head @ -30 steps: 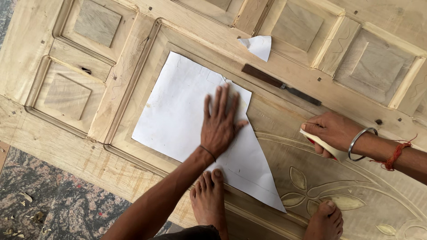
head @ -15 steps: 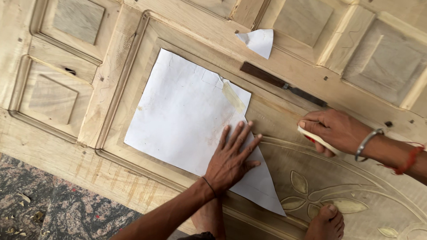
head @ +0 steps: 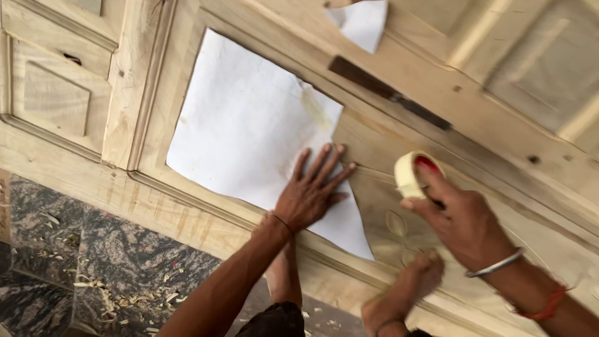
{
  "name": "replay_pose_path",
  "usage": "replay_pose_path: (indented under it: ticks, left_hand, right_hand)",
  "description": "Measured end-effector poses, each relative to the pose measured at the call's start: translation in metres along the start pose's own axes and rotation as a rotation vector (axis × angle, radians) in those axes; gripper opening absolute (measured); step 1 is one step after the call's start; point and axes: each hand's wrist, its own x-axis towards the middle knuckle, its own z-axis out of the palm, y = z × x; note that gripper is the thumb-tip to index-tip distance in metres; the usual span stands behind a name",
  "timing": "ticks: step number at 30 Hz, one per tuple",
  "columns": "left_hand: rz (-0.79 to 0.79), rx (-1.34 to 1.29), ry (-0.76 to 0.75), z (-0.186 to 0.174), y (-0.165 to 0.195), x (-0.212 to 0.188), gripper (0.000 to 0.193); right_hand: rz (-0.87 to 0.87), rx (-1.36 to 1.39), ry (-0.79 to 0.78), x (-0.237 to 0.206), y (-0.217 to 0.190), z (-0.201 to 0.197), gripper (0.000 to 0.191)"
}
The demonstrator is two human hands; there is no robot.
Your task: The person smooths a paper template flat against a carved wooden door panel lying on the floor, then cuts the paper along a marked line using a knife, holding the paper steady with one hand. They later fetch a tape roll, tape the paper on the panel, and handle sheets of sandpaper at a nearby desk.
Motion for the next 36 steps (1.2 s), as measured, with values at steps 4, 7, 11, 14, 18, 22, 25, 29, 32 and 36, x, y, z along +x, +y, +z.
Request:
replay_pose_path:
  ticks: [4,7,11,14,18,22,25,29,32,36]
  left_hand:
    - [0.032,-0.004,-0.076,-0.034,0.008,0.008,0.075]
    - [-0.053,-0.048,-0.378,-0.083,0.023,0.016,0.095]
    - [-0.105,-0.203,-0.245,-0.167,0.064,0.009,0.078]
    - [-0.381,-0.785,-0.331,-0.235,0.126,-0.005,0.064]
    - [-0.337,-1.270,-0.270,-0.334,0.215,-0.044,0.059]
    - [-0.399,-1.173,-0.391,-0.436,0.287,-0.088,0.062]
    - [-0.549,-1.209,-0.421,-0.492,0.309,-0.106,0.058]
    - [-0.670,-1.062,-0.508,-0.515,0.322,-0.135,0.050]
    - [-0.735,-0.970,-0.472,-0.508,0.324,-0.151,0.050]
    - [-0.757,-0.888,-0.462,-0.510,0.343,-0.143,0.051]
  right_hand:
    - [-0.289,0.162,0.188,-0.052,0.000,-0.021,0.056]
    - [0.008,0.095,0.035,-0.088,-0.001,-0.035,0.046]
    - [-0.107,0.440,0.247,-0.155,-0.005,-0.036,0.041]
    - [-0.036,0.691,0.329,-0.219,-0.024,-0.031,0.042]
    - [-0.108,0.861,0.471,-0.310,-0.073,-0.030,0.040]
    - [-0.016,0.852,0.409,-0.409,-0.114,-0.040,0.026]
    - [-0.145,0.991,0.364,-0.478,-0.124,-0.043,0.022]
    - [-0.257,0.939,0.258,-0.535,-0.106,-0.040,0.024]
    - [-0.058,1.001,0.308,-0.559,-0.072,-0.032,0.022]
    - [0.091,0.848,0.577,-0.577,0.013,-0.035,0.020]
